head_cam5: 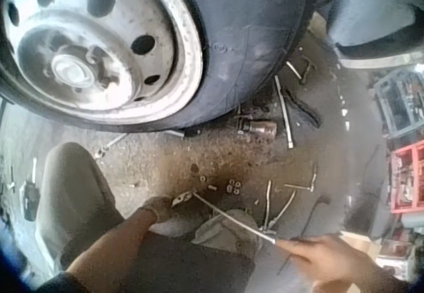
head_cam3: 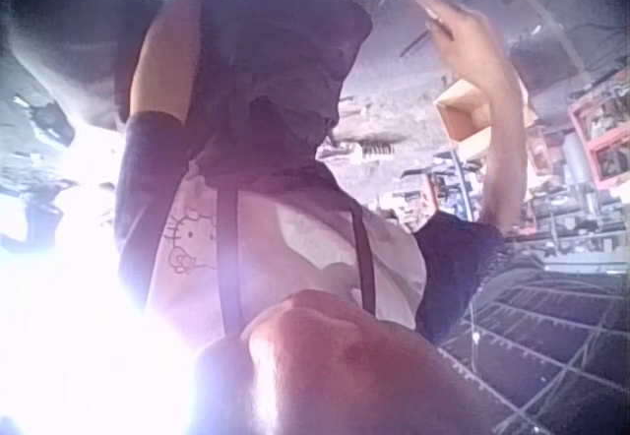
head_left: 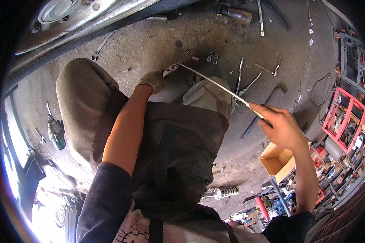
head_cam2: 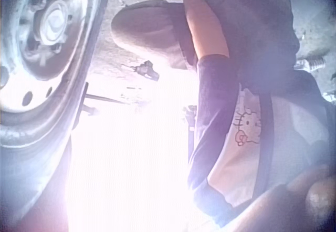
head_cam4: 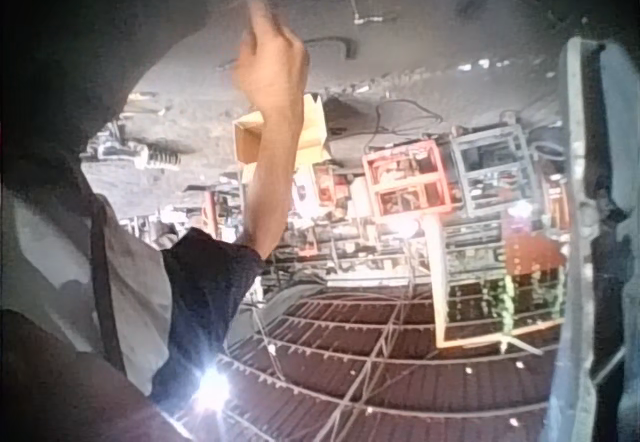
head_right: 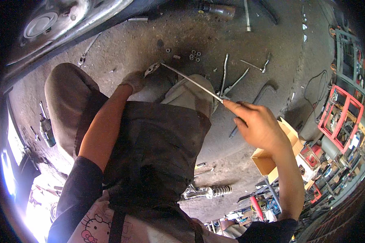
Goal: The person is working on a car part, using pliers and a screwdriver to manipulate a metal piece. They then attach the modified part to the car's headlight area.
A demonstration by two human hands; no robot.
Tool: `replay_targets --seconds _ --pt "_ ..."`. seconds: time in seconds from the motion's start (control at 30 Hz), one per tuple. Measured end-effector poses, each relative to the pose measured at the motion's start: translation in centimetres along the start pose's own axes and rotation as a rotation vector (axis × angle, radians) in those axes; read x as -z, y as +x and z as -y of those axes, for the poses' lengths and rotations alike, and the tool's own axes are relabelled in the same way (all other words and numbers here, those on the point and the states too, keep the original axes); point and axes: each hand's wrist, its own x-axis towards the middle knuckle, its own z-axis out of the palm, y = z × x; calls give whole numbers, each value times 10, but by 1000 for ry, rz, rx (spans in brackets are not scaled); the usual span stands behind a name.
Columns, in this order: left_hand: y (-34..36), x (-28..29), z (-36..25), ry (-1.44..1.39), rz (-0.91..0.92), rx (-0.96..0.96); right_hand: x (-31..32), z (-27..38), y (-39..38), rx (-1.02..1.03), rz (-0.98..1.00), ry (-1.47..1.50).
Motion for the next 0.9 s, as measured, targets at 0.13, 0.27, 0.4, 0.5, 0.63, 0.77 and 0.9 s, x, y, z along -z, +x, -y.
replay_targets --seconds 0.13,0.27,0.4,0.5,0.63,0.77,0.9 --pt "-2 1 -3 3 -19 -1 8 8 9 -100 35 100" --pt "-2 -2 -2 5 -36 -18 1 31 12 -274 32 256" --pt "-2 0 -4 9 -56 14 -16 41 5 -281 -23 334" --pt "-4 4 -8 -1 -20 2 -22 48 4 -295 -41 385" --pt "-4 4 -7 3 -22 0 -36 48 -4 -324 -69 466" --pt "-5 0 -5 -31 -65 -13 -55 48 -10 -357 -96 569" --pt "-7 4 -9 -39 -38 7 -69 63 -18 -282 -115 361"
